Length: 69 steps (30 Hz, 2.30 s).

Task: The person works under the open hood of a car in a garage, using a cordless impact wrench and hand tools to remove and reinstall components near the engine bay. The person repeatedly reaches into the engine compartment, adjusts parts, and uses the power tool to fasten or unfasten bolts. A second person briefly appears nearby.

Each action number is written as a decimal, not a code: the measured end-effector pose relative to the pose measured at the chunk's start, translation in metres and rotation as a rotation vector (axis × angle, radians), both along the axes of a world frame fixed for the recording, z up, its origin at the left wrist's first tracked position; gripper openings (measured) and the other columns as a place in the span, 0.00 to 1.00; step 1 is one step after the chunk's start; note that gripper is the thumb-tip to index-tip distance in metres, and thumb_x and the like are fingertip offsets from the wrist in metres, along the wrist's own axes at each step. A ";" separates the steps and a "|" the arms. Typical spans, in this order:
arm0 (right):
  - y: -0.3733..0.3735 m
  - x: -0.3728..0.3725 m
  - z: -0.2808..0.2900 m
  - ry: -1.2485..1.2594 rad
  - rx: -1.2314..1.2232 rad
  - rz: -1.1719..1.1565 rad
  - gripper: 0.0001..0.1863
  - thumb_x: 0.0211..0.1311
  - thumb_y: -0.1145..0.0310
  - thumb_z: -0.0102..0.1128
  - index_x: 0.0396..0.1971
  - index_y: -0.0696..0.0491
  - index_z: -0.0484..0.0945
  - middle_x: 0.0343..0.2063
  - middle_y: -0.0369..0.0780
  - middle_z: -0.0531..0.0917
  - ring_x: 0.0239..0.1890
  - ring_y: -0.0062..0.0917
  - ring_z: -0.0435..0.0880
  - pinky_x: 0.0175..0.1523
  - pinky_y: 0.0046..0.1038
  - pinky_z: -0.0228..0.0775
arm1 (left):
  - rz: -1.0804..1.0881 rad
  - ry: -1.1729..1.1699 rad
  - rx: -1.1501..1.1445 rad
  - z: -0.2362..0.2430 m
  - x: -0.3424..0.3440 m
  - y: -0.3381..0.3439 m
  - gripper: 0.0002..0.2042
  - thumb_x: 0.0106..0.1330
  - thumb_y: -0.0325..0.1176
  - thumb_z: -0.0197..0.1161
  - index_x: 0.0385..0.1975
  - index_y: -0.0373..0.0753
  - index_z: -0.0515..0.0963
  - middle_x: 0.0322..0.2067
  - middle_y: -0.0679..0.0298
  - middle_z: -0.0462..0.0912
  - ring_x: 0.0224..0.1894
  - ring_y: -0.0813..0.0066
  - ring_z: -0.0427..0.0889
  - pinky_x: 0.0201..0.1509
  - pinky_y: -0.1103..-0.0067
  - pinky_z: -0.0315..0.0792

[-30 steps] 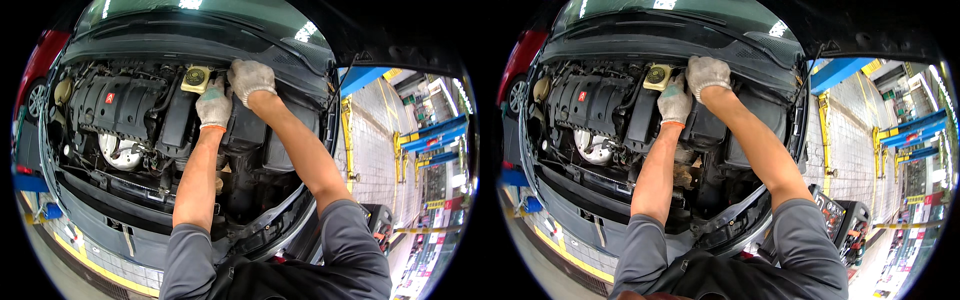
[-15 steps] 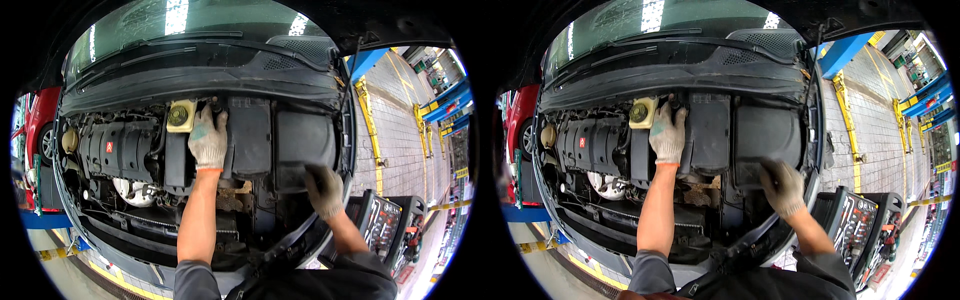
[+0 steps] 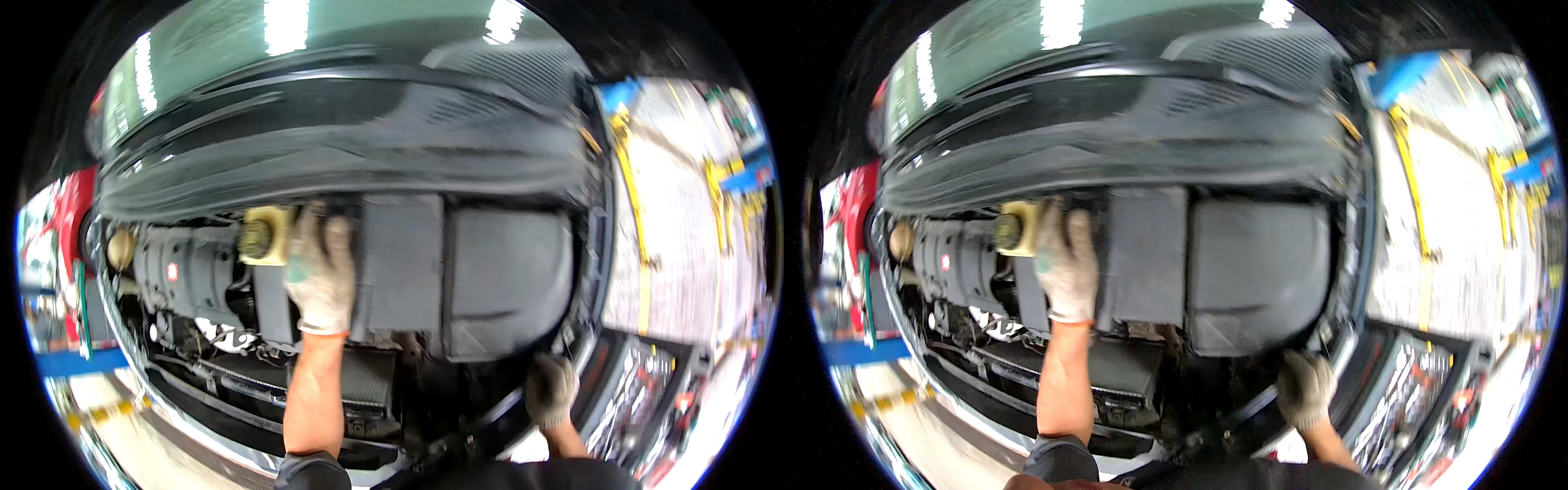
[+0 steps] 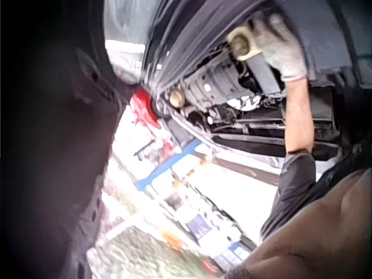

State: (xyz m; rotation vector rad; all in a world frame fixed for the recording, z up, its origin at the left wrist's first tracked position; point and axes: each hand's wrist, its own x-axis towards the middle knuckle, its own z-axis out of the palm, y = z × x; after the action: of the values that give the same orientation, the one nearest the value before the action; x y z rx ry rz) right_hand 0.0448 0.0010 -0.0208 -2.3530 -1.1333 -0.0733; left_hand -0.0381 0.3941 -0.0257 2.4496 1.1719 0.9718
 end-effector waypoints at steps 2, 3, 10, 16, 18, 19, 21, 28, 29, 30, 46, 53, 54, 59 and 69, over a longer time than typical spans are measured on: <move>0.015 0.004 0.000 0.085 0.062 0.011 0.18 0.58 0.74 0.67 0.49 0.56 0.80 0.36 0.46 0.83 0.37 0.42 0.84 0.42 0.41 0.76 | 0.034 0.036 0.017 -0.012 -0.007 0.009 0.26 0.77 0.49 0.56 0.60 0.31 0.76 0.56 0.43 0.80 0.59 0.48 0.80 0.63 0.63 0.74; 0.021 0.004 0.001 0.135 0.119 0.008 0.18 0.59 0.73 0.67 0.50 0.57 0.80 0.37 0.46 0.83 0.38 0.42 0.84 0.43 0.41 0.76 | 0.016 0.047 0.036 -0.013 -0.013 0.016 0.27 0.78 0.50 0.55 0.60 0.30 0.75 0.57 0.42 0.79 0.60 0.47 0.79 0.64 0.63 0.73; 0.001 -0.042 0.036 0.301 0.528 -0.122 0.17 0.66 0.68 0.64 0.53 0.56 0.79 0.41 0.46 0.84 0.44 0.42 0.85 0.49 0.41 0.77 | -0.078 0.125 0.128 -0.011 -0.019 0.089 0.33 0.79 0.56 0.49 0.68 0.29 0.69 0.68 0.44 0.71 0.67 0.46 0.73 0.70 0.64 0.67; -0.125 -0.120 0.017 0.451 0.308 -0.548 0.18 0.68 0.64 0.61 0.55 0.53 0.79 0.47 0.49 0.85 0.50 0.43 0.85 0.55 0.41 0.78 | -0.148 0.155 0.062 0.006 -0.019 0.036 0.34 0.75 0.52 0.56 0.69 0.28 0.67 0.67 0.39 0.70 0.67 0.44 0.72 0.70 0.62 0.68; -0.175 -0.145 0.016 0.442 0.306 -0.748 0.18 0.68 0.64 0.61 0.55 0.54 0.80 0.48 0.49 0.85 0.51 0.44 0.85 0.57 0.40 0.77 | -0.215 0.135 -0.042 0.027 -0.030 -0.024 0.34 0.75 0.52 0.58 0.69 0.29 0.67 0.66 0.38 0.71 0.66 0.44 0.73 0.69 0.61 0.69; -0.196 -0.155 0.014 0.428 0.315 -0.833 0.18 0.68 0.64 0.60 0.55 0.54 0.80 0.48 0.50 0.85 0.51 0.44 0.85 0.57 0.40 0.77 | -0.248 0.131 -0.074 0.034 -0.040 -0.050 0.33 0.75 0.52 0.58 0.68 0.29 0.67 0.65 0.38 0.71 0.65 0.44 0.73 0.69 0.60 0.69; -0.234 -0.170 0.009 0.403 0.328 -0.988 0.18 0.69 0.64 0.60 0.55 0.54 0.81 0.49 0.51 0.85 0.52 0.44 0.85 0.59 0.39 0.76 | -0.319 0.099 -0.141 0.033 -0.058 -0.105 0.32 0.75 0.52 0.58 0.68 0.30 0.68 0.65 0.39 0.71 0.65 0.44 0.74 0.68 0.59 0.71; -0.306 -0.144 -0.026 0.404 0.144 -1.164 0.23 0.70 0.59 0.58 0.59 0.54 0.77 0.52 0.51 0.84 0.55 0.46 0.83 0.62 0.41 0.74 | -0.542 0.098 -0.371 0.013 -0.108 -0.238 0.28 0.77 0.50 0.55 0.68 0.34 0.69 0.64 0.43 0.69 0.62 0.46 0.77 0.63 0.58 0.77; -0.308 -0.132 -0.035 0.400 0.086 -1.143 0.23 0.70 0.58 0.57 0.61 0.53 0.76 0.53 0.52 0.83 0.55 0.47 0.83 0.62 0.42 0.74 | -0.573 0.128 -0.357 0.007 -0.110 -0.244 0.28 0.78 0.48 0.55 0.68 0.33 0.69 0.64 0.43 0.69 0.61 0.47 0.78 0.61 0.59 0.78; -0.307 -0.122 -0.040 0.395 0.031 -1.122 0.24 0.70 0.58 0.56 0.62 0.53 0.75 0.53 0.52 0.83 0.55 0.48 0.83 0.61 0.44 0.74 | -0.589 0.145 -0.306 -0.001 -0.116 -0.246 0.28 0.78 0.47 0.54 0.68 0.32 0.68 0.64 0.42 0.69 0.60 0.48 0.79 0.61 0.60 0.78; -0.334 0.021 -0.074 0.425 -0.093 -1.046 0.22 0.72 0.67 0.45 0.62 0.55 0.73 0.61 0.55 0.77 0.63 0.49 0.77 0.66 0.45 0.71 | -0.545 0.242 -0.025 -0.065 -0.168 -0.271 0.28 0.79 0.46 0.52 0.68 0.28 0.64 0.62 0.38 0.72 0.63 0.39 0.72 0.66 0.56 0.67; -0.349 0.026 -0.077 0.496 -0.361 -1.077 0.18 0.74 0.67 0.47 0.56 0.55 0.80 0.59 0.54 0.80 0.59 0.49 0.83 0.60 0.46 0.78 | -0.554 0.220 -0.004 -0.062 -0.163 -0.278 0.26 0.79 0.43 0.53 0.66 0.26 0.65 0.60 0.39 0.74 0.62 0.41 0.74 0.66 0.56 0.68; -0.347 0.027 -0.076 0.506 -0.375 -1.085 0.18 0.74 0.67 0.47 0.56 0.55 0.80 0.60 0.55 0.79 0.59 0.49 0.83 0.60 0.46 0.78 | -0.556 0.216 -0.001 -0.062 -0.163 -0.279 0.26 0.79 0.42 0.54 0.66 0.27 0.65 0.60 0.39 0.74 0.61 0.41 0.74 0.65 0.56 0.69; -0.344 0.034 -0.071 0.493 -0.499 -1.052 0.17 0.72 0.68 0.52 0.56 0.55 0.81 0.58 0.54 0.81 0.57 0.47 0.85 0.58 0.45 0.80 | -0.562 0.199 0.019 -0.063 -0.164 -0.282 0.26 0.79 0.43 0.53 0.66 0.28 0.66 0.58 0.38 0.75 0.59 0.40 0.75 0.63 0.57 0.70; -0.324 0.068 -0.080 0.392 -0.786 -0.760 0.16 0.67 0.65 0.56 0.49 0.52 0.86 0.53 0.50 0.86 0.55 0.43 0.86 0.58 0.43 0.80 | -0.525 0.107 -0.062 -0.055 -0.154 -0.274 0.24 0.75 0.43 0.57 0.62 0.29 0.72 0.56 0.41 0.78 0.58 0.42 0.77 0.63 0.58 0.71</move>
State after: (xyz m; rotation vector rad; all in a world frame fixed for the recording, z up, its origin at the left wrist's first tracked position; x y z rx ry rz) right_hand 0.1131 -0.3225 -0.1005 -3.1492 0.0011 0.6437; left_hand -0.1925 0.1203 -0.0805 2.5789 0.5184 0.6433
